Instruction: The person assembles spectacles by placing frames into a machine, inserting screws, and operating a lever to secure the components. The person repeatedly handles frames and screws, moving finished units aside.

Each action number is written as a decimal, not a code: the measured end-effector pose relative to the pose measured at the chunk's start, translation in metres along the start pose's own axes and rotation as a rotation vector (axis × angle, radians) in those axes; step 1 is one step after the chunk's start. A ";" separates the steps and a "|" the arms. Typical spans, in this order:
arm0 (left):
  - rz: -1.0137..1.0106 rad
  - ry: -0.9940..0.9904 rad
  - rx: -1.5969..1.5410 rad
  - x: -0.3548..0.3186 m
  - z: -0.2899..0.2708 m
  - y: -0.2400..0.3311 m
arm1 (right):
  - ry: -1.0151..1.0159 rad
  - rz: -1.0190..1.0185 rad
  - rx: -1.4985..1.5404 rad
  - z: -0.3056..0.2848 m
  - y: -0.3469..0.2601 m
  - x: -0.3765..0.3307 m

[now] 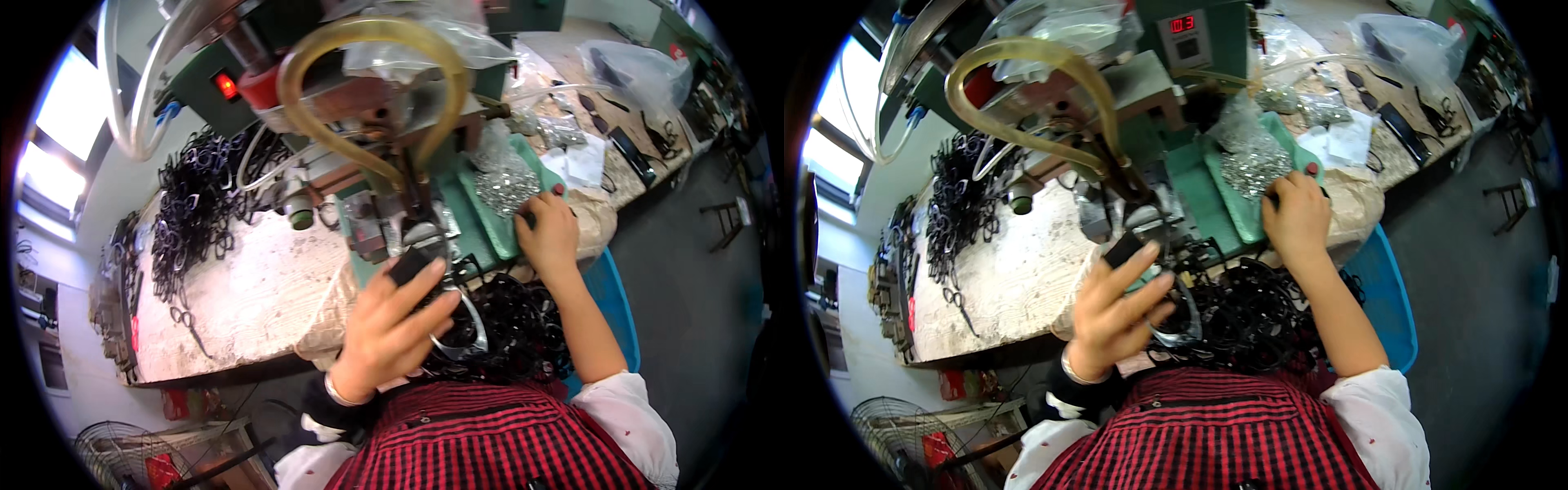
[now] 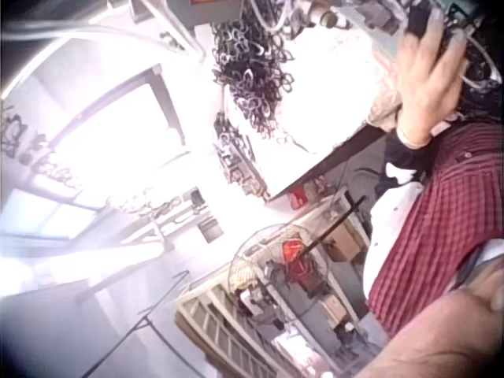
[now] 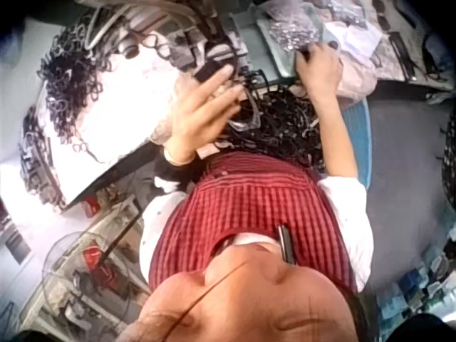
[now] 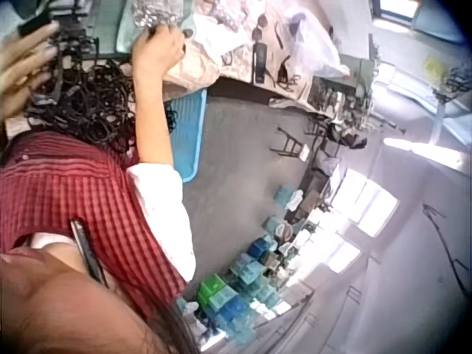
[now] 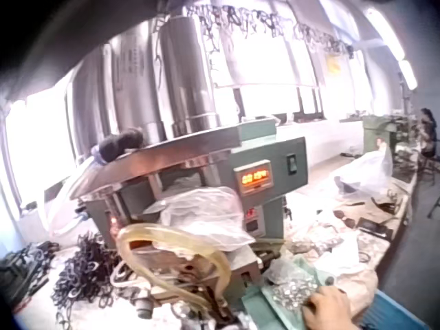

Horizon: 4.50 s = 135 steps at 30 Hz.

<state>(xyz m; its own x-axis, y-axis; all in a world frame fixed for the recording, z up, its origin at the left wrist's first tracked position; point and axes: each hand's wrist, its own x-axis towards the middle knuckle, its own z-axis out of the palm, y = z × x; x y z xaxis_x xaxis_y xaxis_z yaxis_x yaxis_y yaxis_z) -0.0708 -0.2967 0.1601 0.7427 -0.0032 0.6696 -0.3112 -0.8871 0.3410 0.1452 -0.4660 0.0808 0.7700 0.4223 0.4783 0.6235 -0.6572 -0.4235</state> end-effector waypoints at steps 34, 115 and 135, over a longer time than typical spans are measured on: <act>-0.947 0.540 -0.753 -0.046 -0.033 -0.159 | -0.056 -0.109 0.831 -0.043 -0.080 0.030; -0.771 0.549 -0.269 -0.047 -0.032 -0.126 | 0.043 -0.109 0.869 -0.020 -0.097 0.035; -0.229 0.602 -0.208 0.073 -0.055 -0.020 | -0.216 0.333 1.566 -0.016 -0.128 0.016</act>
<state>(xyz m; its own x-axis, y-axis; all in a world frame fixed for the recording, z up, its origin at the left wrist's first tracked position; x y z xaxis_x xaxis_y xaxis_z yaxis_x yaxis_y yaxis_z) -0.0429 -0.2537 0.2385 0.3625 0.4851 0.7958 -0.3378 -0.7274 0.5973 0.0752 -0.3856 0.1548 0.8117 0.5632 0.1548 -0.1521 0.4598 -0.8749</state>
